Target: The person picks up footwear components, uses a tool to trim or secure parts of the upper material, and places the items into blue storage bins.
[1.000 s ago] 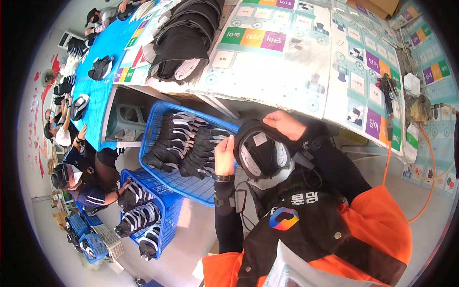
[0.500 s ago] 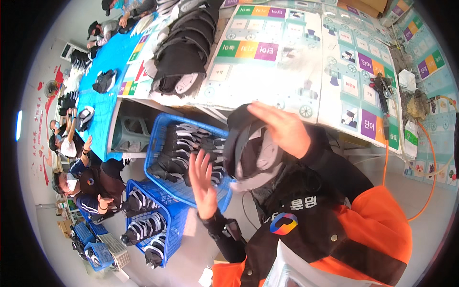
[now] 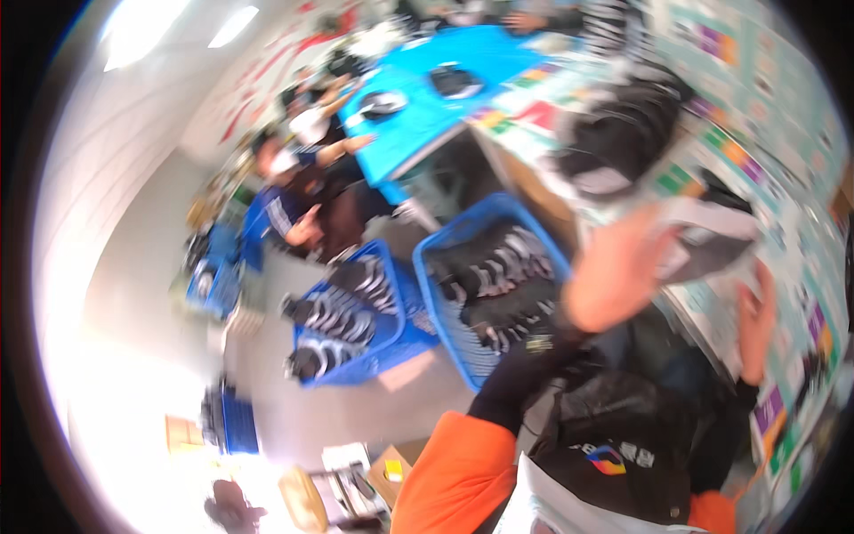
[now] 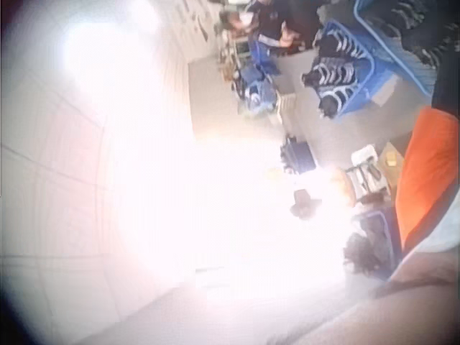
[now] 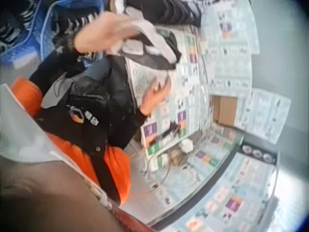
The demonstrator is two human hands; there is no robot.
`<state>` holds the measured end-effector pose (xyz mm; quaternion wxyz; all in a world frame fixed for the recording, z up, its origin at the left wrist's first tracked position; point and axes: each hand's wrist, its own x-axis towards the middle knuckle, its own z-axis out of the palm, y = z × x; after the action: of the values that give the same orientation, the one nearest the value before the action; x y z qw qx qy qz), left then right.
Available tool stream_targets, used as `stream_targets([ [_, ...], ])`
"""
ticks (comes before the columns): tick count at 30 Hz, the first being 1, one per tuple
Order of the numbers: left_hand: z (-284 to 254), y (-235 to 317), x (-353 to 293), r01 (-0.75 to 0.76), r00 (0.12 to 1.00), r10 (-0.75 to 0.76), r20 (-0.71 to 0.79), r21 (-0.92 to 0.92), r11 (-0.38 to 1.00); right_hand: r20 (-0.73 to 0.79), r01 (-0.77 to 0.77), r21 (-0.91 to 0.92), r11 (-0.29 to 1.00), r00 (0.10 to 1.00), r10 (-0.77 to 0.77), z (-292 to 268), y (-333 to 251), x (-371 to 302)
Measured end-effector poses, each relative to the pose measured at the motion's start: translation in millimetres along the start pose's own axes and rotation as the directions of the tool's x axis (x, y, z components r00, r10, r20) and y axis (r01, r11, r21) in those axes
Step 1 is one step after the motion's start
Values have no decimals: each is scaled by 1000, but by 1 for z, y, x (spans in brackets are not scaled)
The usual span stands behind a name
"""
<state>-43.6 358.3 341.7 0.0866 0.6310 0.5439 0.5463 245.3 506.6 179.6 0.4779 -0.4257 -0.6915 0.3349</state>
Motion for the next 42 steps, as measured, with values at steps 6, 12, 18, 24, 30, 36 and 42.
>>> stream_targets([
  [6,53,20,60,-140,988,149,-44,170,976,-150,-152,-923,354,988,33,-201,117,19],
  [12,136,-17,117,-199,972,152,178,292,935,-192,-242,-895,375,967,167,-270,212,-6],
  [18,166,-29,119,-264,948,155,277,419,869,-365,-399,-914,74,887,283,-283,221,-6],
  [24,144,-33,112,-239,967,181,178,396,887,-356,-414,-910,28,815,457,-270,189,16],
  [30,134,-27,108,-261,964,219,152,368,893,-327,-447,-889,102,773,544,-272,168,21],
  [36,132,-21,107,-249,960,185,209,344,905,-265,-466,-826,317,818,510,-320,233,16],
  [42,132,-27,103,-220,973,186,133,314,924,-173,-463,-702,542,848,501,-310,225,13],
])
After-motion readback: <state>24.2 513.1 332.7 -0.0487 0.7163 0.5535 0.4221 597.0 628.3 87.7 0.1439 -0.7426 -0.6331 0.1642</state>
